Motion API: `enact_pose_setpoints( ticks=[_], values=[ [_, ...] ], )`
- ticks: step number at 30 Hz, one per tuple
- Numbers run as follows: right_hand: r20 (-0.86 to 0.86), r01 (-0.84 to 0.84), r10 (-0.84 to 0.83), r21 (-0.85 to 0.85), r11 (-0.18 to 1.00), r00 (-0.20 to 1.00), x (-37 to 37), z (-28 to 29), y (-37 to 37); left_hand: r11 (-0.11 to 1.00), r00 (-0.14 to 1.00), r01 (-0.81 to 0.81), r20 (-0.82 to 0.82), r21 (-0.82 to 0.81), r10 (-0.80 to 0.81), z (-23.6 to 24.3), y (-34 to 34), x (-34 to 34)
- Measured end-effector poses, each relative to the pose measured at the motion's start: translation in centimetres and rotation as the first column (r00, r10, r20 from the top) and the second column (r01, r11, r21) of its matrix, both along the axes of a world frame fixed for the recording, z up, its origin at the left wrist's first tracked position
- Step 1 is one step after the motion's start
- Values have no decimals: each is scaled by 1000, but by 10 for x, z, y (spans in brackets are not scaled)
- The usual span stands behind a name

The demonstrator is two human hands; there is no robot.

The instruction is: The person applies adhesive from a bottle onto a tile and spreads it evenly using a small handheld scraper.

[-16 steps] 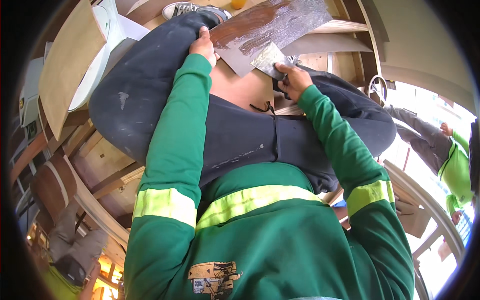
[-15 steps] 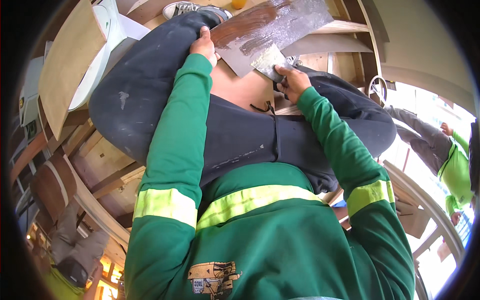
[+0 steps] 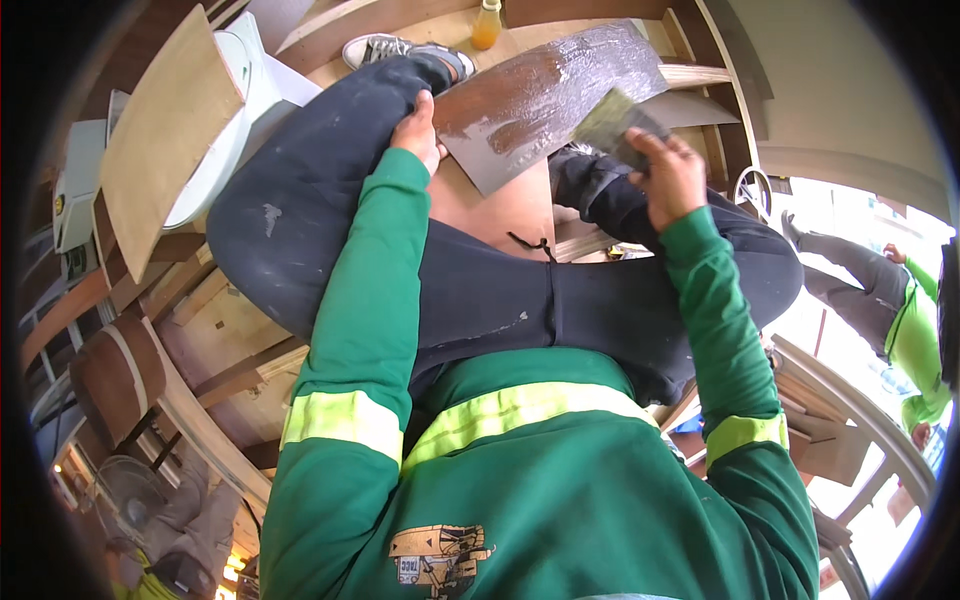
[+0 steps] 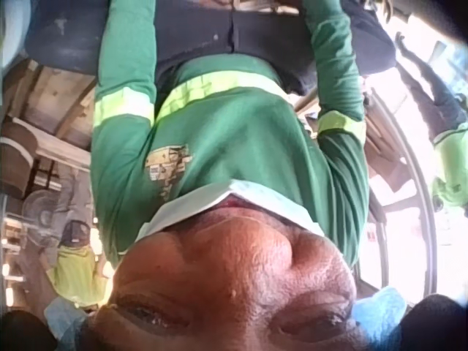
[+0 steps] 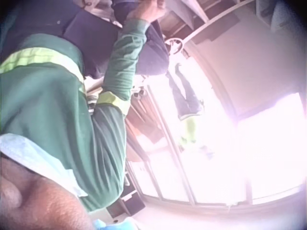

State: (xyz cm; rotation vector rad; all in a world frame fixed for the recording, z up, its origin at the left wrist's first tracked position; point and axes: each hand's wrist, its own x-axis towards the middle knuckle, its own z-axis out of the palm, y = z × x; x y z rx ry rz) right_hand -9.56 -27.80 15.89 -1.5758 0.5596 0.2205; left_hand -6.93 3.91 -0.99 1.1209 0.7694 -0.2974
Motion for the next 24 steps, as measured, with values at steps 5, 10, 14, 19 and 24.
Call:
enact_pose_setpoints(
  ticks=[5, 10, 14, 19, 24],
  values=[
    [283, -68, 78, -44, 997, 956, 27, 75, -15, 999, 995, 43, 94, -27, -40, 27, -7, -14],
    [336, 15, -17, 9, 1000, 942, 26, 81, -13, 856, 974, 182, 28, 484, -223, 35, -12, -24],
    [259, 100, -131, 130, 986, 957, 19, 48, -28, 759, 904, 426, -262, 493, -337, 100, -19, -38],
    [310, 196, -271, 251, 948, 911, 33, 41, -32, 319, 885, 346, -195, 882, -422, 127, -14, -33],
    [398, 180, -334, 377, 909, 854, 35, 46, -34, 524, 797, 91, 253, 847, -548, 74, -17, 74]
  ],
)
